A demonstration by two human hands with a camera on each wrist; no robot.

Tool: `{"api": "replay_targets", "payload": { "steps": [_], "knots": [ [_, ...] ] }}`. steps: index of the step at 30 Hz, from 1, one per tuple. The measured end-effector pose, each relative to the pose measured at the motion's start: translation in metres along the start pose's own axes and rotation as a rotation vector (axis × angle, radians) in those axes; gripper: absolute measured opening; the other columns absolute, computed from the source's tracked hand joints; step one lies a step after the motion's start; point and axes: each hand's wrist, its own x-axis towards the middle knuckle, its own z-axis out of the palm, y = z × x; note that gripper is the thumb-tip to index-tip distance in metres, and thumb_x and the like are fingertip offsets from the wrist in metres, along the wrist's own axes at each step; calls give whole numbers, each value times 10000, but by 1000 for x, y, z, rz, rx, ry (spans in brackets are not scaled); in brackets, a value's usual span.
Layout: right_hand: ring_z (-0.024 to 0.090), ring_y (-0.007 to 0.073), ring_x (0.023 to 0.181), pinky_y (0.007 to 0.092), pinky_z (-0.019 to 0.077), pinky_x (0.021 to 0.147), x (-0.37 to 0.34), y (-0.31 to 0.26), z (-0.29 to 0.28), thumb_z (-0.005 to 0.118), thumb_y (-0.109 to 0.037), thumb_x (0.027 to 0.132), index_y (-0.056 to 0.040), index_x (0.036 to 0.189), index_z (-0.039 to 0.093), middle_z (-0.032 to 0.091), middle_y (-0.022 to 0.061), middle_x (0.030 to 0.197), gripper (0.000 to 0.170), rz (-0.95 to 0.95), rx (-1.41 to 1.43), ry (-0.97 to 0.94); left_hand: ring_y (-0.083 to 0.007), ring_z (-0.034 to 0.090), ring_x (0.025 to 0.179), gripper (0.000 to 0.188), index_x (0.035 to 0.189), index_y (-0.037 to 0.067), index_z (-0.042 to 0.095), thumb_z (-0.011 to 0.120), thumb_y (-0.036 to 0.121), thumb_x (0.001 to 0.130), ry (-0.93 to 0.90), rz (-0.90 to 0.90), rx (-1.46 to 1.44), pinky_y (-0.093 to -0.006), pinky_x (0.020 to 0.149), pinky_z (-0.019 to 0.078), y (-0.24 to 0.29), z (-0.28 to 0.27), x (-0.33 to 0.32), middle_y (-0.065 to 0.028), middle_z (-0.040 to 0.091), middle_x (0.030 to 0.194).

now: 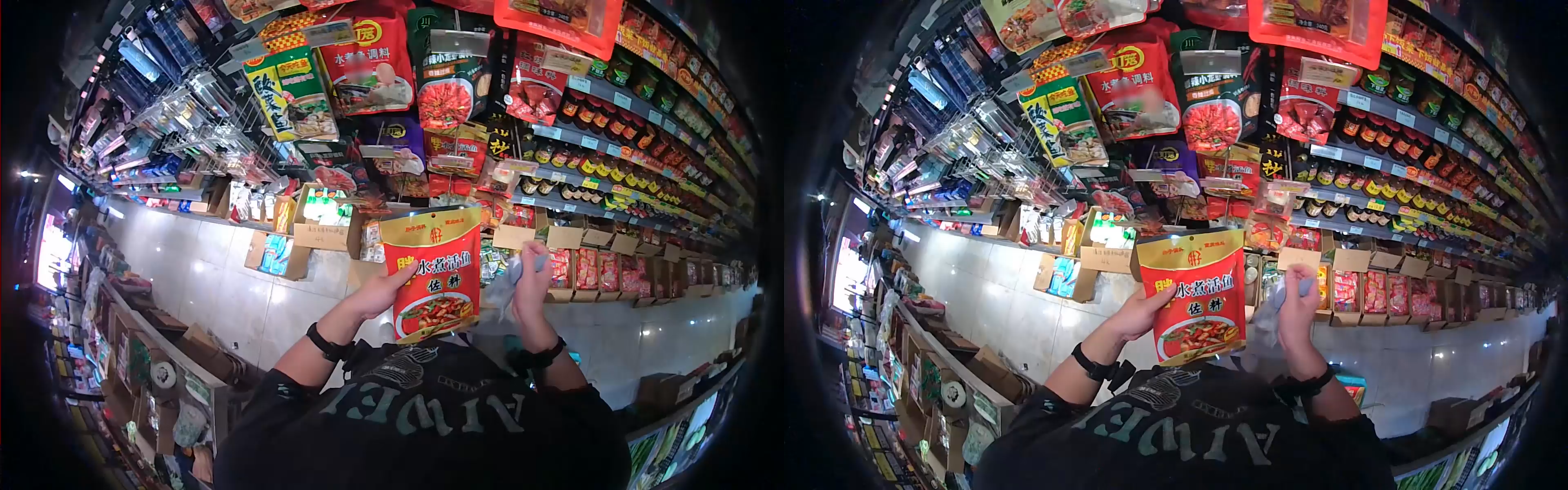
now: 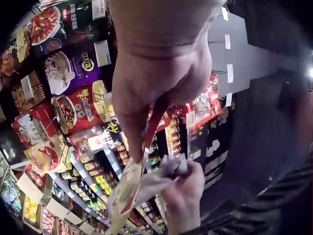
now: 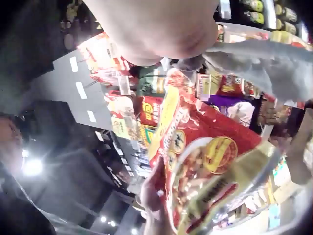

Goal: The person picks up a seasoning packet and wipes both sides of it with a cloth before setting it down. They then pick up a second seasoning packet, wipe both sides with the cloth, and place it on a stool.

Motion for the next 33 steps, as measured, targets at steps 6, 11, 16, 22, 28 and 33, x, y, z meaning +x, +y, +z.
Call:
{"api": "replay_targets", "payload": {
  "steps": [6,11,16,22,28,33],
  "knots": [
    [465,428,1329,503,366,1119,-43,-60,165,621,-65,899,18,1301,535,499,262,1384,420,-756,-707,-494,-169,611,1139,412,1397,16,492,461,286,1088,-107,43,264,-341,1000,490,7,-30,-9,-96,641,1266],
    [410,414,1425,537,315,1170,-33,-56,209,573,53,838,27,1389,514,483,249,1471,556,-942,-1140,-614,-198,567,1202,404,1401,8,488,414,262,1096,-286,223,437,-372,1034,458,49,-54,-42,-127,605,1318],
    [462,399,1396,506,346,1175,-49,-19,224,534,5,887,39,1358,550,521,221,1454,472,-839,-857,-357,-256,587,1206,364,1363,-6,512,425,203,1077,-383,213,575,-384,1045,447,57,-82,-43,-149,620,1297],
    [459,391,1396,514,373,1165,-66,-29,251,565,-30,823,34,1332,561,512,213,1460,513,-981,-1134,-605,-264,600,1180,350,1357,-11,513,409,141,1059,-461,193,725,-379,1036,448,58,-99,-45,-181,632,1266],
    [534,391,1319,444,417,1125,-40,-25,173,506,116,821,57,1253,592,573,218,1380,444,-765,-1070,-139,-173,528,1246,467,1447,-1,431,462,297,1088,-449,300,523,-343,1077,415,67,-101,-57,-111,575,1362],
    [577,334,1260,402,437,1077,-43,-47,129,523,64,906,22,1251,599,595,211,1334,355,-760,-861,199,-168,587,1209,421,1401,20,492,521,271,1065,-322,105,138,-355,1033,471,64,-92,-60,-112,617,1329]
  ]
}}
